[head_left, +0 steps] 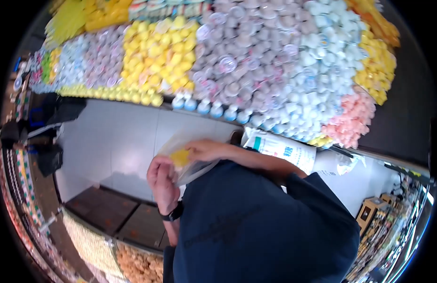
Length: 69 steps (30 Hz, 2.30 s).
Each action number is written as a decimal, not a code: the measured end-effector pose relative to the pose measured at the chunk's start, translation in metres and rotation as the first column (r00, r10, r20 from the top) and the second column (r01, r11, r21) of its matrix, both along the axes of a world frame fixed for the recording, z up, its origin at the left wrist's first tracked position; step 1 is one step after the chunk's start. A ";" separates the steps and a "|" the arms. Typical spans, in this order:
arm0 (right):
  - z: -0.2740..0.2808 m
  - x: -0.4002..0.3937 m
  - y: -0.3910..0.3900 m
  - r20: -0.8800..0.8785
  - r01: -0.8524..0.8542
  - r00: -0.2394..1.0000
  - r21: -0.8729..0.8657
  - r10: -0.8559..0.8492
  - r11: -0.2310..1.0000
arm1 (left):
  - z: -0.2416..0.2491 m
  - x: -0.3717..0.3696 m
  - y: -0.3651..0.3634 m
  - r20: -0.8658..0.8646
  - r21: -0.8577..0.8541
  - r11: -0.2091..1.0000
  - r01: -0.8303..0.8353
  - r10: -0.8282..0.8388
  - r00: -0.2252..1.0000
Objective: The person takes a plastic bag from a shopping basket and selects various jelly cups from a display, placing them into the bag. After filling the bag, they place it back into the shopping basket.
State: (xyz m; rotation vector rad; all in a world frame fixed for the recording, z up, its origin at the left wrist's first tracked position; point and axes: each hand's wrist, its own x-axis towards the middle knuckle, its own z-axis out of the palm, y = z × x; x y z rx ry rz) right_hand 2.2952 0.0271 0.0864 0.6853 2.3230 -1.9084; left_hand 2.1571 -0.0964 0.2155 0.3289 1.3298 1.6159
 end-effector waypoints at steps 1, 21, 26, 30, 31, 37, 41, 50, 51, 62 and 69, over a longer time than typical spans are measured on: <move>0.001 0.001 0.000 -0.014 -0.011 1.000 -0.026 0.010 1.000 | 0.000 -0.002 0.000 0.000 0.014 1.000 0.005 -0.005 1.000; 0.107 0.145 0.132 -0.320 0.778 0.627 0.217 -0.710 0.589 | -0.015 -0.006 0.020 0.082 0.084 0.995 -0.056 0.049 0.995; 0.133 0.179 0.213 -0.545 0.871 0.387 0.481 -0.744 0.101 | -0.013 -0.004 0.022 0.088 0.097 0.991 -0.089 0.080 0.993; 0.143 0.187 0.263 -0.656 0.810 0.370 0.574 -0.658 -0.117 | -0.015 -0.004 0.019 0.103 0.113 0.989 -0.096 0.085 0.991; 0.146 0.185 0.271 -0.653 0.808 0.378 0.579 -0.656 -0.111 | -0.016 -0.004 0.017 0.102 0.119 0.988 -0.094 0.082 0.991; 0.148 0.177 0.281 -0.639 0.758 0.398 0.633 -0.658 -0.157 | -0.019 -0.005 0.009 0.092 0.096 0.986 -0.134 0.125 0.988; 0.128 0.174 0.271 -0.568 0.732 0.461 0.678 -0.682 -0.070 | -0.024 -0.004 0.005 0.116 0.097 0.981 -0.170 0.158 0.981; 0.122 0.140 0.272 -0.492 0.505 0.624 0.847 -0.607 -0.167 | -0.020 -0.004 0.014 0.113 0.109 0.989 -0.104 0.091 0.989; 0.121 0.139 0.273 -0.475 0.483 0.633 0.859 -0.611 -0.168 | -0.019 -0.003 0.015 0.114 0.106 0.989 -0.105 0.093 0.989; 0.156 0.164 0.217 -0.501 0.917 0.045 -0.323 -0.864 0.235 | -0.016 0.007 0.021 0.083 -0.016 0.997 -0.080 0.081 0.993; 0.124 0.084 0.080 -0.296 0.332 0.878 -0.189 -0.376 0.924 | -0.014 0.010 0.020 0.076 0.053 0.999 0.003 -0.008 0.997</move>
